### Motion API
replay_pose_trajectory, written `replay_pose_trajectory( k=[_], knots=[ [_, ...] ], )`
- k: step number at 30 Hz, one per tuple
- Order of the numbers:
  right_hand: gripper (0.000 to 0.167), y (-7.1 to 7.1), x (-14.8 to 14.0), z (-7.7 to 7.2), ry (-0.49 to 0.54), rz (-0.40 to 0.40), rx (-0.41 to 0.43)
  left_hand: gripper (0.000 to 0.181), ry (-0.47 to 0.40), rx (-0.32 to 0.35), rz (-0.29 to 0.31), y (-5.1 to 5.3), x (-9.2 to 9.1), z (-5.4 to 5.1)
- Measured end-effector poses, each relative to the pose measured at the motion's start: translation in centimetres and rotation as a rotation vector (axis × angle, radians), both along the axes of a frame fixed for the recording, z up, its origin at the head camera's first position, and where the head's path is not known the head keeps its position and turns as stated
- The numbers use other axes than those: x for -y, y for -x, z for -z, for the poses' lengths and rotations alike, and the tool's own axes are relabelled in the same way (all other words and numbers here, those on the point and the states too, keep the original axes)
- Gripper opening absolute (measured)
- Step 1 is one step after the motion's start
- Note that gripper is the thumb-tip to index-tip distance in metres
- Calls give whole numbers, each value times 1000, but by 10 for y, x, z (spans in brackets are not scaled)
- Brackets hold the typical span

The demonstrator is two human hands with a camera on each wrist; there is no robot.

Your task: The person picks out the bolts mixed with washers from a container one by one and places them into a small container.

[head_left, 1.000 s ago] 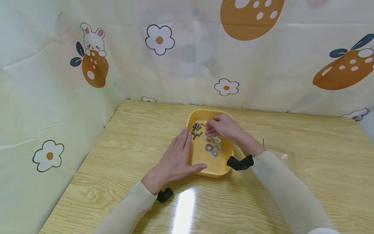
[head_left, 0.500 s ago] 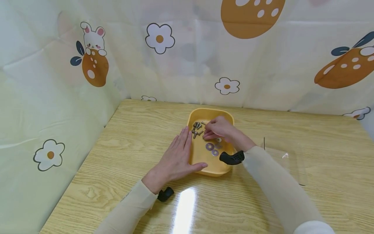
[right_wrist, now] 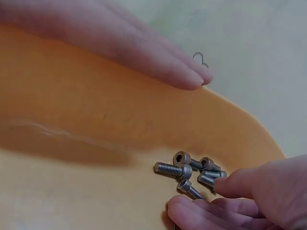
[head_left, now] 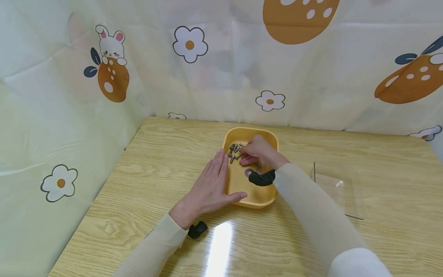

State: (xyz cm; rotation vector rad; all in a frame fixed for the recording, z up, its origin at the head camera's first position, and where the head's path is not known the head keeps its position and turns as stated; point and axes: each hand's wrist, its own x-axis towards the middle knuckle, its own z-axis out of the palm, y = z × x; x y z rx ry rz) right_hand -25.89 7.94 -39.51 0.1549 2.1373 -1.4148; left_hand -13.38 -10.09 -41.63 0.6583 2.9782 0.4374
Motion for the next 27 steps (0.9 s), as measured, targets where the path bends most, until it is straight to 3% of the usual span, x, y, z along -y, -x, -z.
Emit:
replay_pose_trajectory(
  k=[11, 20, 27],
  knots=[
    [18, 6, 18, 0, -242, -19, -67, 116, -2, -7, 6, 1, 1, 0],
    [15, 7, 24, -4, -477, -163, -178, 116, 9, 0, 6, 1, 0, 0],
    [20, 5, 25, -3, -507, -146, -202, 116, 1, -2, 0, 0, 0, 0]
  ],
)
